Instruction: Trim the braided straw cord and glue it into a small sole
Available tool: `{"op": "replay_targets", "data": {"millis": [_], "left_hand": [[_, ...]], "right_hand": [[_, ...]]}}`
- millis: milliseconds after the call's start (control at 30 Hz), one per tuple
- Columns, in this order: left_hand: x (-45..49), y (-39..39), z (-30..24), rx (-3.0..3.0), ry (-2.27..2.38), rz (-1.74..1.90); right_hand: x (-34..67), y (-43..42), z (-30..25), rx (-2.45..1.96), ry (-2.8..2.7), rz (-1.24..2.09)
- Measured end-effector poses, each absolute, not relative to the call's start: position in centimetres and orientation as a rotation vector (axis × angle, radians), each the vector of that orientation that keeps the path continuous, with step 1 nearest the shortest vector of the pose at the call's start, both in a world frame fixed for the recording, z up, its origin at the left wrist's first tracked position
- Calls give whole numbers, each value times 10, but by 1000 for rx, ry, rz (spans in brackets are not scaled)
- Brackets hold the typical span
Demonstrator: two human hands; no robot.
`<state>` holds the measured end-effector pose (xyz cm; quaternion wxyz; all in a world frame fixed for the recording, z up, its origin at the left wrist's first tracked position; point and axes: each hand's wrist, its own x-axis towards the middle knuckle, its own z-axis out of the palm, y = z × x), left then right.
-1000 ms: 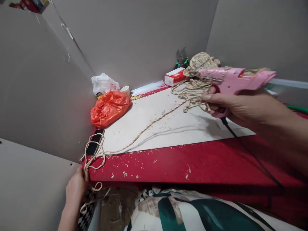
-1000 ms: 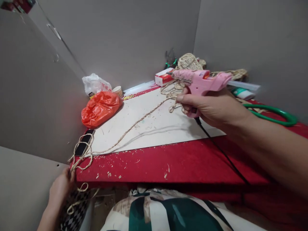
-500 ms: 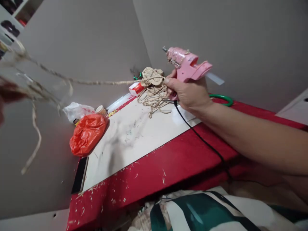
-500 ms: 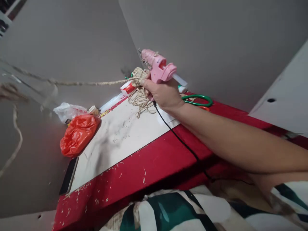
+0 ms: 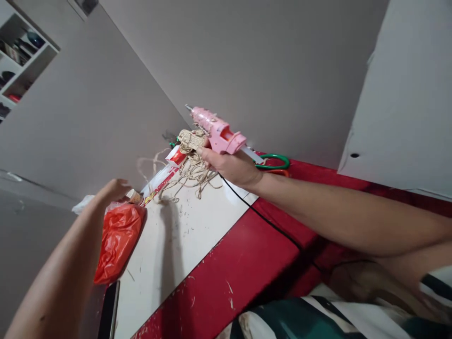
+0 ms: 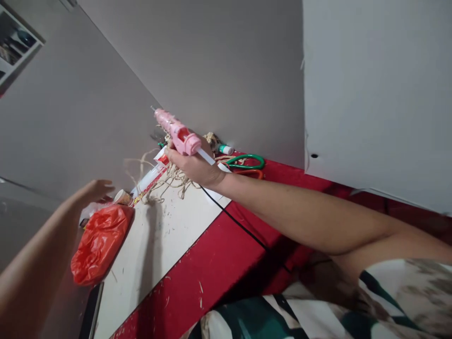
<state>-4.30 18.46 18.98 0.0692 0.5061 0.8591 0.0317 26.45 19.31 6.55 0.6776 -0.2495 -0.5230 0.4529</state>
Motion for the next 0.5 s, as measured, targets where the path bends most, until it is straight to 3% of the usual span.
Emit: {"op": "replay_targets", "data": {"millis": [200,500], "left_hand": [[-12,174,164,1555,2368,186],[124,141,142,1912,1570,413]], "right_hand": [[273,182,72,-444,-1335,1049],[292,162,81,-17,-1665,1558]]}}
